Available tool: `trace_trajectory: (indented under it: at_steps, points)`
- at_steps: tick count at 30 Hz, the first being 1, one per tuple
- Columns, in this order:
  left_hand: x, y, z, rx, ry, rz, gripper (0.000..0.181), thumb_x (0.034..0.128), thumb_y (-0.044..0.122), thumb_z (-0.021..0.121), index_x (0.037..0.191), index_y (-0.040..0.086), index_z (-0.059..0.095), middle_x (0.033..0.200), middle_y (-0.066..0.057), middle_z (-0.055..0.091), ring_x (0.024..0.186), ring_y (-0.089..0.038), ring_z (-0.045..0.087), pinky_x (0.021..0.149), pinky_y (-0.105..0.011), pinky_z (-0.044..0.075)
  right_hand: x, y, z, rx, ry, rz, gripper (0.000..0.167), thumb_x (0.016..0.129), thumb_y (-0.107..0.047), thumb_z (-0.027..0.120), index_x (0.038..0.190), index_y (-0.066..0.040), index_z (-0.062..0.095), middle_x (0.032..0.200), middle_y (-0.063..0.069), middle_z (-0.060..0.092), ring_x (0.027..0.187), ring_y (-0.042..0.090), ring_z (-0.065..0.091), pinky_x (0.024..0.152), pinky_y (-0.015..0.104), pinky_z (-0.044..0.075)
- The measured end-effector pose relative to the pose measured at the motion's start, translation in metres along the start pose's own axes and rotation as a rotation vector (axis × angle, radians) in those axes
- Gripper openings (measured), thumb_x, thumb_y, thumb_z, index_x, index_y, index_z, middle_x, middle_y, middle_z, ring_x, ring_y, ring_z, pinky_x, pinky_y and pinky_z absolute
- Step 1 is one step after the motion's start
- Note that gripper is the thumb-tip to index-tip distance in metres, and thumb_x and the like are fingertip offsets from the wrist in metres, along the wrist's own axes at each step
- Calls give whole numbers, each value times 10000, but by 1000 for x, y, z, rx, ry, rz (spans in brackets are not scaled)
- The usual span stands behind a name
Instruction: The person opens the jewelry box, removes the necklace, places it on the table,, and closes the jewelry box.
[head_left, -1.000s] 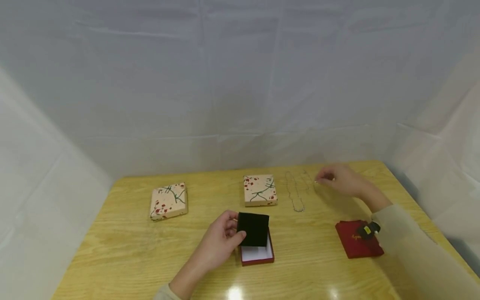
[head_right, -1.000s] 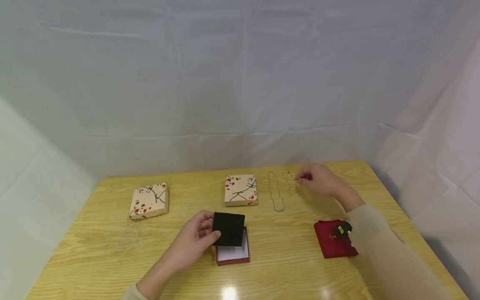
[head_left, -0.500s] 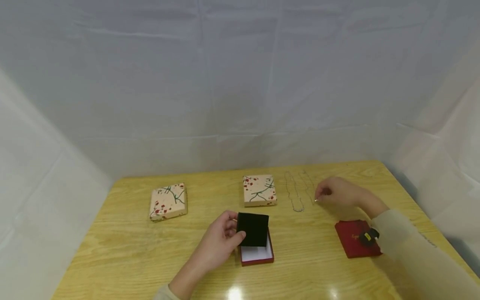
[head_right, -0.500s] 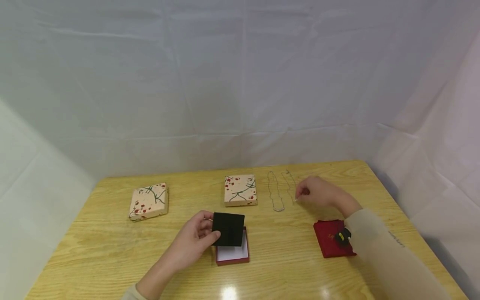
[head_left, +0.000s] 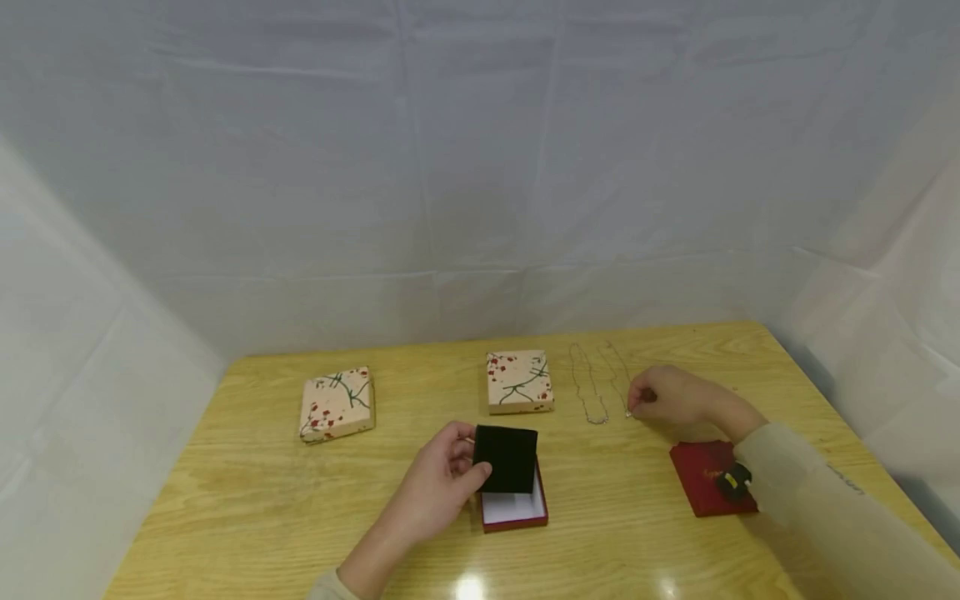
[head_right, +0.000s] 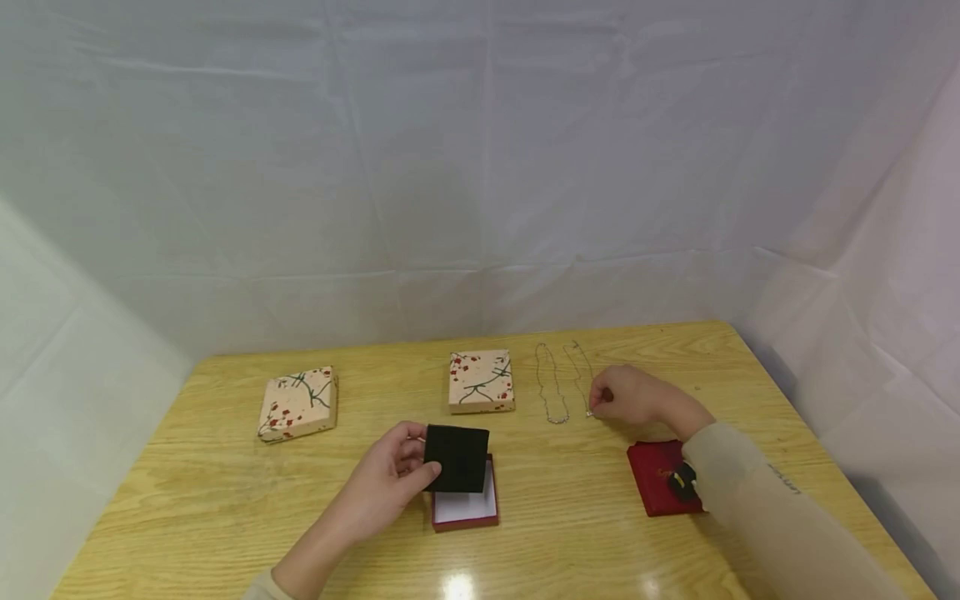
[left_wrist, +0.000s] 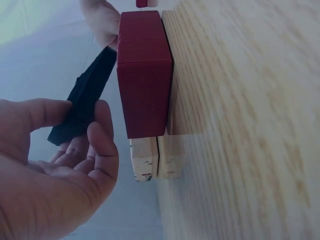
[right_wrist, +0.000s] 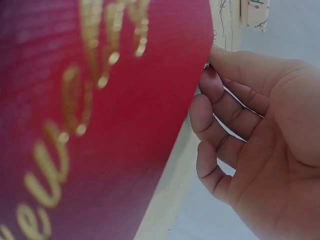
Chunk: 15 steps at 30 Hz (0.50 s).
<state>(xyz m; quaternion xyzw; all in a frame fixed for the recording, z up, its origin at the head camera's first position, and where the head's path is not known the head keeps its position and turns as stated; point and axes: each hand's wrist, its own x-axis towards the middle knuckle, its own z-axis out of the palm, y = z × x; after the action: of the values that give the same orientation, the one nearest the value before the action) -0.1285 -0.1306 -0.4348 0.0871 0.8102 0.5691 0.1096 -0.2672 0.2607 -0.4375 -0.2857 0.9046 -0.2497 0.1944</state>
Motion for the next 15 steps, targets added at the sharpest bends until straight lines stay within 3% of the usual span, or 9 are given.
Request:
trace_trajectory:
  at_steps: [15]
  points:
    - [-1,0,0,-21,8,4,357,1009,108,713,1319,18,560,984,-51,697,835,-195,560,650,-267,507,0,2,1,-27,43,-9,101,1018,-95,696,946,-152,739,899,-64,676,817,117,590,753,329,532]
